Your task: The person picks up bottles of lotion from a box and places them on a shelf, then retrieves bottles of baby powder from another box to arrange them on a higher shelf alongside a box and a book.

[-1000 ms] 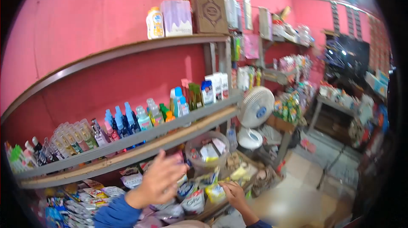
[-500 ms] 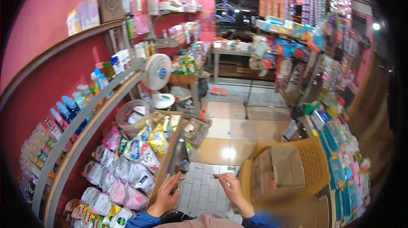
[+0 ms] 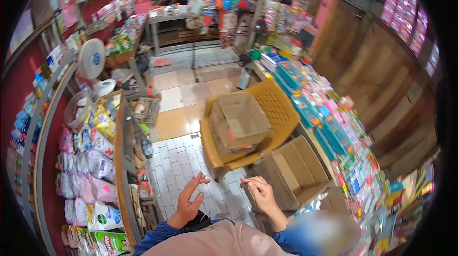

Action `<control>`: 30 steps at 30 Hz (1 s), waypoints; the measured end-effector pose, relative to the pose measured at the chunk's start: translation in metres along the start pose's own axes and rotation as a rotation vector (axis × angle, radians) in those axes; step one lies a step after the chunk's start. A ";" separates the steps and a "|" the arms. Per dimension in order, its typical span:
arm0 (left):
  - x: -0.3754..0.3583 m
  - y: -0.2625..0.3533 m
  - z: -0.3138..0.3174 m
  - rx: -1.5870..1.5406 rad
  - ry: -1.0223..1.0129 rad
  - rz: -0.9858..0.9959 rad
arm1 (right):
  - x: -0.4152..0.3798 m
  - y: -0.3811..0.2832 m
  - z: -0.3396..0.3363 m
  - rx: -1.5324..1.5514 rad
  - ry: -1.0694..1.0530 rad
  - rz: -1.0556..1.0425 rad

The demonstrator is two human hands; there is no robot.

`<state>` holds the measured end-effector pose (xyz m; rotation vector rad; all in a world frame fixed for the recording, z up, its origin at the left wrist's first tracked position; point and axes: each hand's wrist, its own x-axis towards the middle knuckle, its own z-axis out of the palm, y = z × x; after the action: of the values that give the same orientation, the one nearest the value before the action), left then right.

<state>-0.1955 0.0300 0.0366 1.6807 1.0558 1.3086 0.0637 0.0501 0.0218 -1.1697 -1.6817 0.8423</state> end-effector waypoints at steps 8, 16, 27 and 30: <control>-0.036 0.013 0.041 -0.075 -0.352 0.042 | -0.122 -0.017 -0.012 0.010 0.365 0.145; -0.114 0.008 0.059 -0.198 -0.380 -0.183 | -0.217 -0.017 0.055 0.047 0.111 0.146; -0.097 0.031 0.156 -0.052 -0.511 -0.206 | -0.274 0.058 -0.023 0.068 0.234 0.302; -0.097 0.033 0.226 -0.067 -0.603 -0.281 | -0.310 0.103 -0.082 0.014 0.271 0.453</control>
<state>0.0169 -0.0869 -0.0141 1.6505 0.8287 0.5886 0.2224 -0.2069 -0.1275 -1.6093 -1.2058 0.9147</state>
